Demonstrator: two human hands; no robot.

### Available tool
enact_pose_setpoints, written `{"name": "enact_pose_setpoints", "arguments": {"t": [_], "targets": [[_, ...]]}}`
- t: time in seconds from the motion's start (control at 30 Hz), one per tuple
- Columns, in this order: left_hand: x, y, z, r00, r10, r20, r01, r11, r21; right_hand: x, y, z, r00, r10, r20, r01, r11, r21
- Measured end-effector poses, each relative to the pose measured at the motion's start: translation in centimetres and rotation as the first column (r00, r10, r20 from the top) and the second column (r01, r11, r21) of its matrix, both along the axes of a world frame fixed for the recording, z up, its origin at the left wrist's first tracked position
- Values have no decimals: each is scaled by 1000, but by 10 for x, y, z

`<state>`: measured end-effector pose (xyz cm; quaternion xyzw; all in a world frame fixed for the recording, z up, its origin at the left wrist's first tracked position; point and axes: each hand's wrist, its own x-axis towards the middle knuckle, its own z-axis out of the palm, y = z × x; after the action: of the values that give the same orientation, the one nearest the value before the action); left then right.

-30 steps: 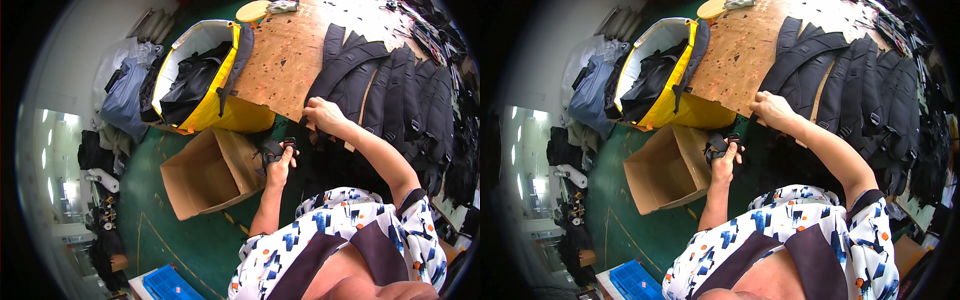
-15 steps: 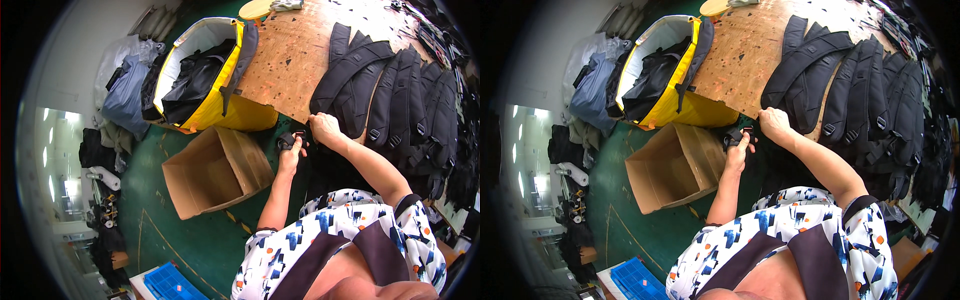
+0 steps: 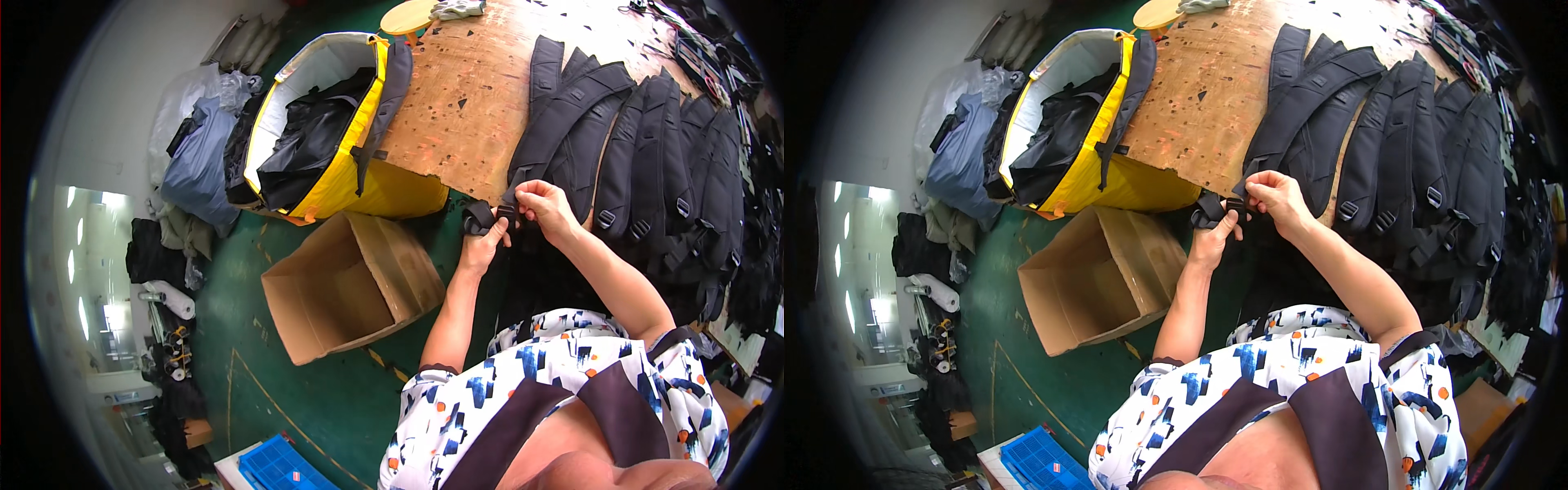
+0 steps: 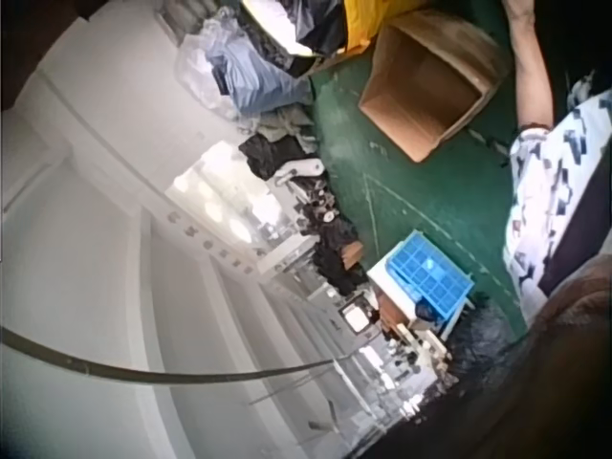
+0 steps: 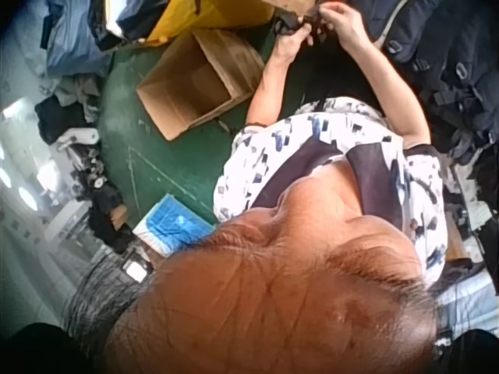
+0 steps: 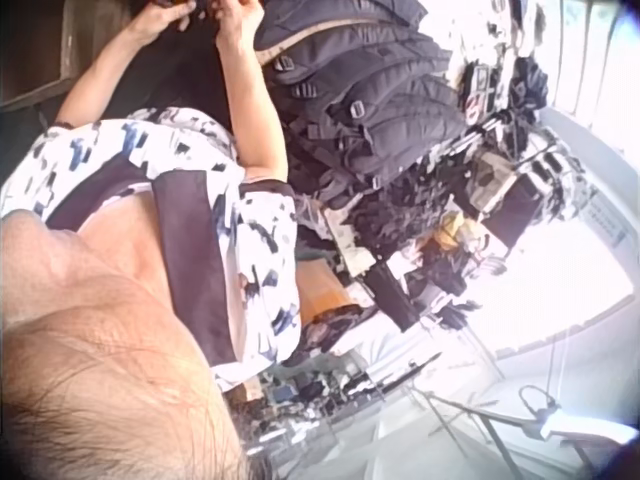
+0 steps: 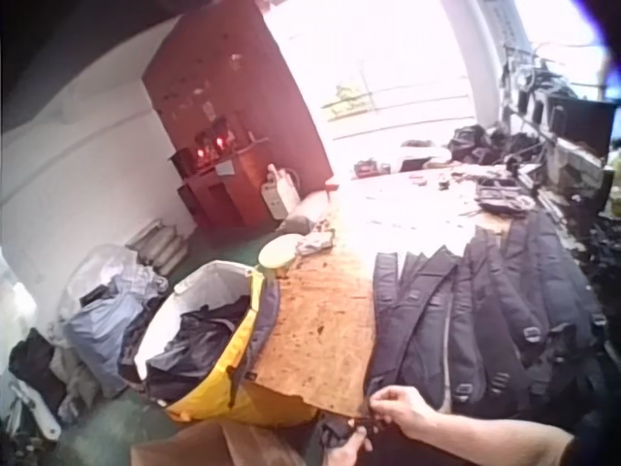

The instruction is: The person picks up padded black straps and inserts plastic buckles onto the webbing loops by hand, arranging the completed strap assemblies on a workbench.

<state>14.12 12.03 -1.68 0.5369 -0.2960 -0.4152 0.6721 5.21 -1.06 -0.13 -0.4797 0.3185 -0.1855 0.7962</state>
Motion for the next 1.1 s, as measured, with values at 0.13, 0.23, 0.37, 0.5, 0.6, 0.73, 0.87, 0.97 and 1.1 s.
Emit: {"name": "enact_pose_setpoints", "arguments": {"t": [0.13, 0.23, 0.37, 0.5, 0.6, 0.73, 0.87, 0.97, 1.1], "targets": [[-7, 3, 11, 1000, 1, 28, -1, 1000, -11, -12, 0, 11, 996, 47, 70, -59, 983, 174], [-9, 2, 11, 999, -3, 50, 4, 1000, -13, -19, 2, 20, 993, 74, 91, -95, 960, 262], [-9, 3, 6, 988, -56, 143, 52, 998, 26, -29, -3, 27, 989, 136, 59, -148, 919, 366], [-13, -1, 7, 987, -108, 121, 103, 993, 51, -38, -10, 30, 980, 200, -14, -192, 959, 210], [-16, -1, 11, 981, -102, 163, 92, 994, 65, -41, -13, 38, 973, 227, -50, -217, 964, 153], [-19, -1, 20, 961, -100, 257, 85, 994, 71, -45, -15, 43, 958, 267, -103, -261, 963, 64], [-20, -2, 20, 956, -122, 266, 104, 991, 80, -49, -15, 40, 955, 285, -79, -277, 956, 91], [-21, -6, 25, 967, -140, 214, 131, 990, 55, -52, -18, 34, 950, 309, -55, -306, 951, 53], [-19, -9, 27, 980, -113, 161, 105, 993, 57, -55, -1, 44, 993, 94, -70, -115, 892, -437]]}}
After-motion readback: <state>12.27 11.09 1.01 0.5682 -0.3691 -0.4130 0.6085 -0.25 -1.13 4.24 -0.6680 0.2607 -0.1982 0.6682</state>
